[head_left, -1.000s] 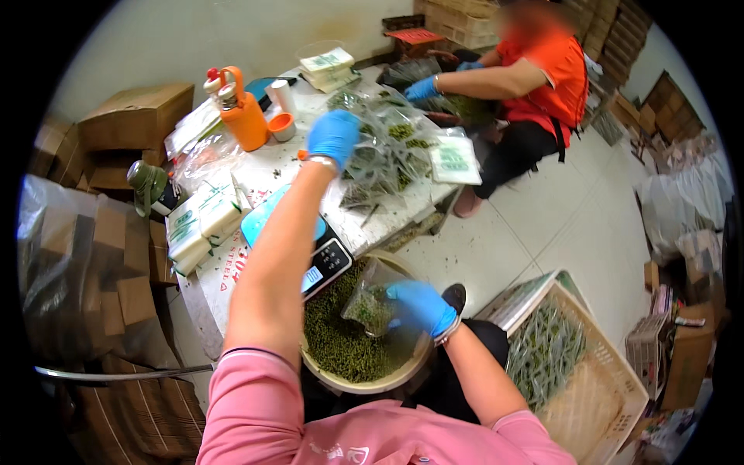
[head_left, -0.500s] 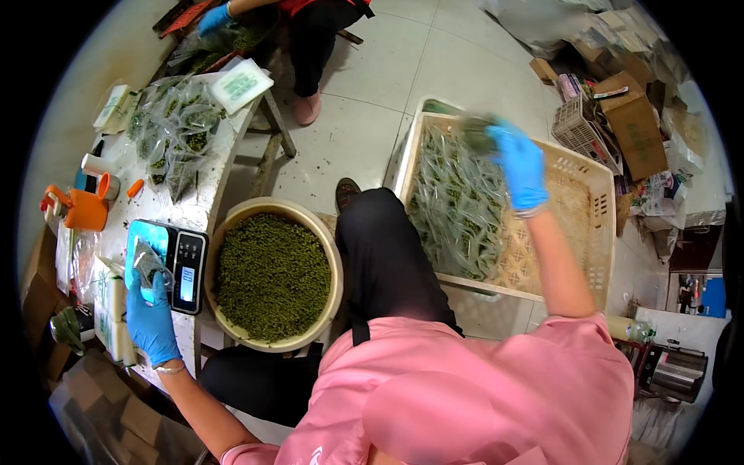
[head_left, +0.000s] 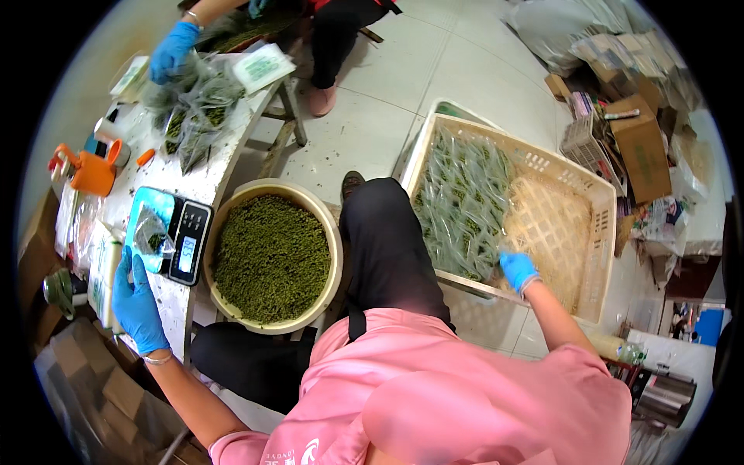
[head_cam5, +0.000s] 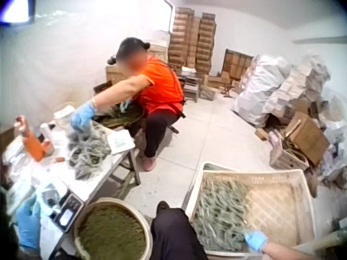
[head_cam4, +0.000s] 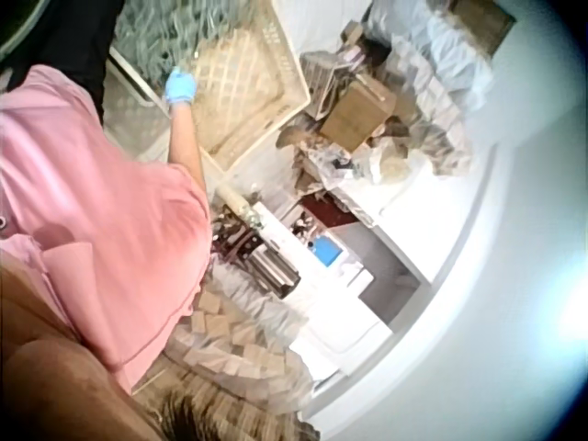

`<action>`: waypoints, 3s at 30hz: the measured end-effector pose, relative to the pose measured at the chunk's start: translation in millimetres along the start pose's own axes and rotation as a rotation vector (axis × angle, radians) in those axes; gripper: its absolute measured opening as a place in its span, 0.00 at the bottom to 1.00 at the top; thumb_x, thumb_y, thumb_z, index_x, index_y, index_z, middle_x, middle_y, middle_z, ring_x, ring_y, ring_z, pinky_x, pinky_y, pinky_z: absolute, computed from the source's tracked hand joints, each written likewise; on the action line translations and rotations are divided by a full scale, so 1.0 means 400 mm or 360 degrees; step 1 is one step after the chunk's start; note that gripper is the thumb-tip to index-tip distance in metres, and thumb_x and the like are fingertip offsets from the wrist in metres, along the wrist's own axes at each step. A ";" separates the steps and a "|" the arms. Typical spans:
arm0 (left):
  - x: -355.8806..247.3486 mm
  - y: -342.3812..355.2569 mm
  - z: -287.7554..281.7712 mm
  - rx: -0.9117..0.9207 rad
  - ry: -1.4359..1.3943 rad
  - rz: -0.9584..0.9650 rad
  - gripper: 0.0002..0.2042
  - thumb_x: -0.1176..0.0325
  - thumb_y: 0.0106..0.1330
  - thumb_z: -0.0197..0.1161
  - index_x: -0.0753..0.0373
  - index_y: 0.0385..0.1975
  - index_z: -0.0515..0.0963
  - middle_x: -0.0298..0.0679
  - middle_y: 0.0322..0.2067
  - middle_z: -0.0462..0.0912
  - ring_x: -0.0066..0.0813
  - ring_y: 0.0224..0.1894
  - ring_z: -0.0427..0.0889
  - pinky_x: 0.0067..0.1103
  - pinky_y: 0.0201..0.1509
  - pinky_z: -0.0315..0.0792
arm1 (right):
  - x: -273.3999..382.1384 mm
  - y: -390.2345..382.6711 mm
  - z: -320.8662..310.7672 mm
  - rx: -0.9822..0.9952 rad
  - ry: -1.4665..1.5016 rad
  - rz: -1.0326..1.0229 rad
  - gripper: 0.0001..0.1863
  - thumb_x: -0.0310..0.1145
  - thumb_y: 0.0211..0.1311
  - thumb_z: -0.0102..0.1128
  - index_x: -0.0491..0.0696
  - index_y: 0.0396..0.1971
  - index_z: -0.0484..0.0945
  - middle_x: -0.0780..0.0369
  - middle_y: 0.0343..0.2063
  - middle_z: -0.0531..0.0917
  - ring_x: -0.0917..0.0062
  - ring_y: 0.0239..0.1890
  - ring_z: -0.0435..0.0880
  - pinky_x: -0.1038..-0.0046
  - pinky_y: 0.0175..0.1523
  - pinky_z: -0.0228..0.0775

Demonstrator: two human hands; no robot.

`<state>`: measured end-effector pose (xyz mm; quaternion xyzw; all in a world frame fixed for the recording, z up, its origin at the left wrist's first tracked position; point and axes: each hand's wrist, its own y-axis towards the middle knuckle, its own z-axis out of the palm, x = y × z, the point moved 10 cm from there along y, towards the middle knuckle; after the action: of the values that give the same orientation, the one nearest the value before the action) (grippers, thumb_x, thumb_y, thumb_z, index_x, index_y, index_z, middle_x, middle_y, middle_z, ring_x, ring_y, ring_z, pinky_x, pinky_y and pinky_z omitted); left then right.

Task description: The person scoops green dried vegetables from a bowl into small plastic bags, weighs each bag on a digital scale, and places the filled bags into a basket. The process is repeated continuously with consistent hand movements.

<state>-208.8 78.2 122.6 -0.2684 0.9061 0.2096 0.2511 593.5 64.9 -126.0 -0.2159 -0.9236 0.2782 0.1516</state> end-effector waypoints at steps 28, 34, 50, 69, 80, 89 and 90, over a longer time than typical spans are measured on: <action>0.043 0.098 0.129 0.0100 -0.0061 0.0390 0.35 0.71 0.51 0.72 0.56 0.63 0.69 0.50 0.60 0.71 0.51 0.60 0.72 0.33 0.64 0.68 | 1.185 -0.406 0.429 0.0408 -0.1328 -0.2068 0.15 0.29 0.54 0.58 0.43 0.42 0.80 0.50 0.37 0.85 0.55 0.39 0.86 0.57 0.41 0.78; -0.034 0.045 0.074 0.0075 0.0088 0.0723 0.40 0.77 0.49 0.65 0.54 0.68 0.64 0.56 0.64 0.65 0.57 0.63 0.68 0.36 0.67 0.65 | 1.456 -0.659 0.091 -0.0317 -0.0066 -0.2721 0.11 0.36 0.63 0.57 0.52 0.43 0.74 0.56 0.25 0.81 0.58 0.29 0.82 0.56 0.31 0.72; -0.009 0.062 0.138 0.0148 0.0110 0.0748 0.34 0.74 0.51 0.67 0.55 0.64 0.69 0.47 0.65 0.67 0.53 0.64 0.67 0.37 0.68 0.64 | 1.515 -0.550 0.322 0.0313 -0.1324 -0.2321 0.11 0.33 0.57 0.58 0.45 0.37 0.84 0.50 0.34 0.85 0.54 0.38 0.85 0.57 0.46 0.78; -0.024 -0.333 0.455 0.0881 -0.1839 -0.0577 0.26 0.72 0.54 0.74 0.66 0.55 0.76 0.36 0.50 0.81 0.22 0.51 0.77 0.23 0.57 0.72 | 1.633 -0.708 0.065 0.0229 -0.1083 -0.2583 0.14 0.38 0.55 0.60 0.47 0.38 0.84 0.51 0.35 0.85 0.56 0.38 0.84 0.61 0.46 0.77; -0.168 -0.311 0.365 0.0476 -0.2004 -0.0179 0.33 0.76 0.57 0.71 0.68 0.65 0.66 0.42 0.57 0.78 0.26 0.57 0.76 0.24 0.62 0.71 | 1.460 -0.662 -0.006 0.0769 -0.0685 -0.2430 0.19 0.45 0.53 0.66 0.52 0.43 0.83 0.55 0.39 0.86 0.63 0.38 0.85 0.68 0.46 0.76; -0.208 -0.247 0.387 0.0582 -0.2144 -0.0274 0.34 0.72 0.52 0.75 0.65 0.62 0.71 0.42 0.53 0.82 0.28 0.53 0.81 0.24 0.60 0.73 | 1.457 -0.591 -0.041 0.0082 -0.0558 -0.2416 0.10 0.43 0.57 0.60 0.58 0.36 0.85 0.56 0.33 0.85 0.58 0.37 0.84 0.62 0.43 0.76; -0.192 -0.227 0.383 0.0628 -0.2036 -0.0304 0.27 0.68 0.53 0.74 0.63 0.55 0.77 0.42 0.46 0.85 0.25 0.50 0.82 0.25 0.56 0.74 | 1.461 -0.571 -0.034 0.0020 -0.0612 -0.2348 0.09 0.41 0.57 0.60 0.57 0.35 0.85 0.56 0.33 0.85 0.59 0.37 0.84 0.63 0.43 0.77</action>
<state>-46.5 116.5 23.5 -0.1195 0.5727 0.1346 0.7998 24.2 181.6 110.8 0.5102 -0.8372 0.1427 0.1360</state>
